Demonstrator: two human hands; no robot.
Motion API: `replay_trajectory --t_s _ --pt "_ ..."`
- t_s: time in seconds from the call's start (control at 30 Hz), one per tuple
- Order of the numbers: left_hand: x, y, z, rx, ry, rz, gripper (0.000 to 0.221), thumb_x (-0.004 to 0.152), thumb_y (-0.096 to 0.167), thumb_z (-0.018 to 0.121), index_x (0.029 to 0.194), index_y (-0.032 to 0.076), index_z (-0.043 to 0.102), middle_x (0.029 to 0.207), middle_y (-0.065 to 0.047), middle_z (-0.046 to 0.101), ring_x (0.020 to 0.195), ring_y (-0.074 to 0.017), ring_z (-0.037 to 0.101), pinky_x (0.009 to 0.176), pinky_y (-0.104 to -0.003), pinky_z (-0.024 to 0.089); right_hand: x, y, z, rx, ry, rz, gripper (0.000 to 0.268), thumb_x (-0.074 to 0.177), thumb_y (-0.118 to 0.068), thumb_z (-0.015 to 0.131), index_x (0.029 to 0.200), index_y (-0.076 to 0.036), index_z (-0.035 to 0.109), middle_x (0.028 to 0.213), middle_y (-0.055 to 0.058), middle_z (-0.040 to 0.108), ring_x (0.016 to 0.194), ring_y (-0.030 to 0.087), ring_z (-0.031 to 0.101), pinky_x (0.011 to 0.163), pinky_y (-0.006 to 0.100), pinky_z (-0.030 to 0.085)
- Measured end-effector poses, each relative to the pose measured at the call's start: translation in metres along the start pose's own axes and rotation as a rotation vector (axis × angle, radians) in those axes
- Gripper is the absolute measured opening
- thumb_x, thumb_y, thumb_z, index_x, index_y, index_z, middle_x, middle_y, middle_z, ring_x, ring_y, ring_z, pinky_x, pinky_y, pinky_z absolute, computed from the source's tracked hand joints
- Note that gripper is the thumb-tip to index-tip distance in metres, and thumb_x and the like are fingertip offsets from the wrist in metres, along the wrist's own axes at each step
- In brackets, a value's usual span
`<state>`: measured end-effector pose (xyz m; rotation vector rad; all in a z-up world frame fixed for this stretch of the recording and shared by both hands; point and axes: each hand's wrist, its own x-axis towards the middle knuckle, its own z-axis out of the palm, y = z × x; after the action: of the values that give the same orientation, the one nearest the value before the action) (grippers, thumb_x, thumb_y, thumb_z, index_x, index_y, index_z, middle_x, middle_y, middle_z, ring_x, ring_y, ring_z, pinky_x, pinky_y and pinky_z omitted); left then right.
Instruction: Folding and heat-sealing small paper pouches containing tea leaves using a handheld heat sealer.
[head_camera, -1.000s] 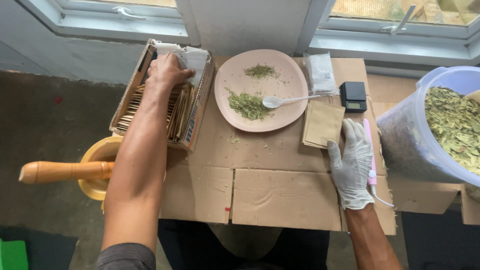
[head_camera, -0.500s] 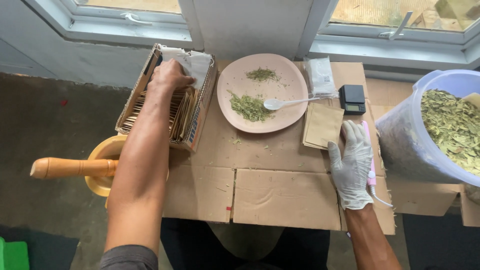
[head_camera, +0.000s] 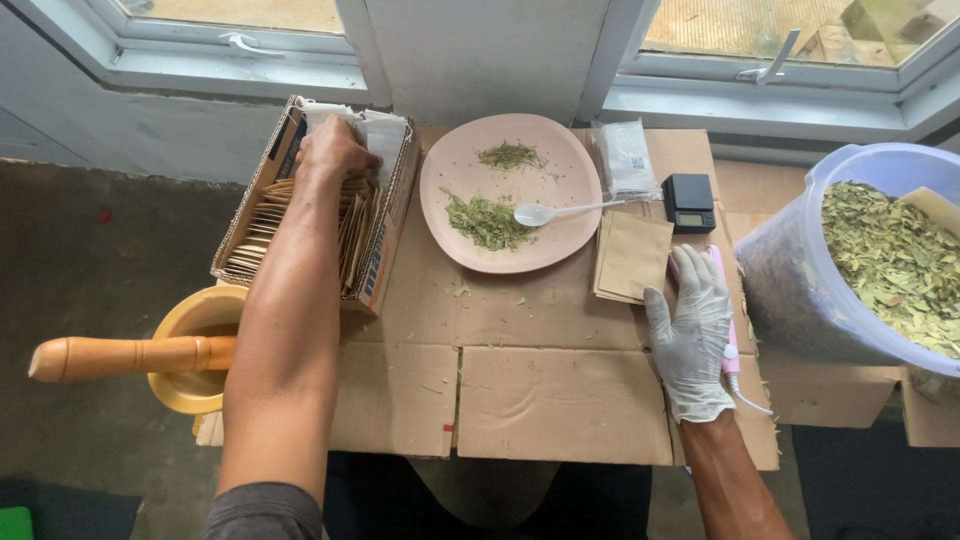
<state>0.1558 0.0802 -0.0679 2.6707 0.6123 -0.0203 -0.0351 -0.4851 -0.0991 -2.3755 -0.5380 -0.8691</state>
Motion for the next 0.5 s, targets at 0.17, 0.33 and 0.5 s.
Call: replay_trajectory --t_s 0.17,0.33,0.5 --pt "0.006 -0.009 -0.012 -0.055 0.006 0.013 0.031 0.076 0.041 0.099 0.1 0.024 0.089 0.11 -0.028 0.081 0.115 -0.0536 0.076 0.098 -0.061 0.061 -0.001 -0.001 0.0 -0.015 -0.002 0.002 0.063 0.115 -0.036 0.066 0.168 -0.002 0.054 0.16 0.025 0.06 0.156 0.047 0.047 0.136 0.057 0.034" --pt "-0.023 0.002 -0.036 -0.158 0.01 0.058 0.018 0.08 0.032 0.094 0.095 0.024 0.089 0.11 -0.027 0.082 0.119 -0.0501 0.076 0.104 -0.058 0.059 -0.001 0.004 0.004 -0.001 0.009 -0.003 0.063 0.115 -0.035 0.067 0.167 -0.002 0.055 0.159 0.025 0.061 0.155 0.046 0.049 0.137 0.056 0.034" --pt "-0.02 0.011 -0.065 -0.236 -0.05 0.023 0.025 0.095 0.031 0.096 0.108 0.016 0.08 0.104 -0.003 0.081 0.089 -0.0145 0.074 0.084 -0.037 0.064 0.022 -0.04 -0.025 0.104 -0.035 -0.014 0.063 0.121 -0.042 0.049 0.155 0.01 0.053 0.15 0.032 0.062 0.138 0.052 0.06 0.117 0.062 0.048"
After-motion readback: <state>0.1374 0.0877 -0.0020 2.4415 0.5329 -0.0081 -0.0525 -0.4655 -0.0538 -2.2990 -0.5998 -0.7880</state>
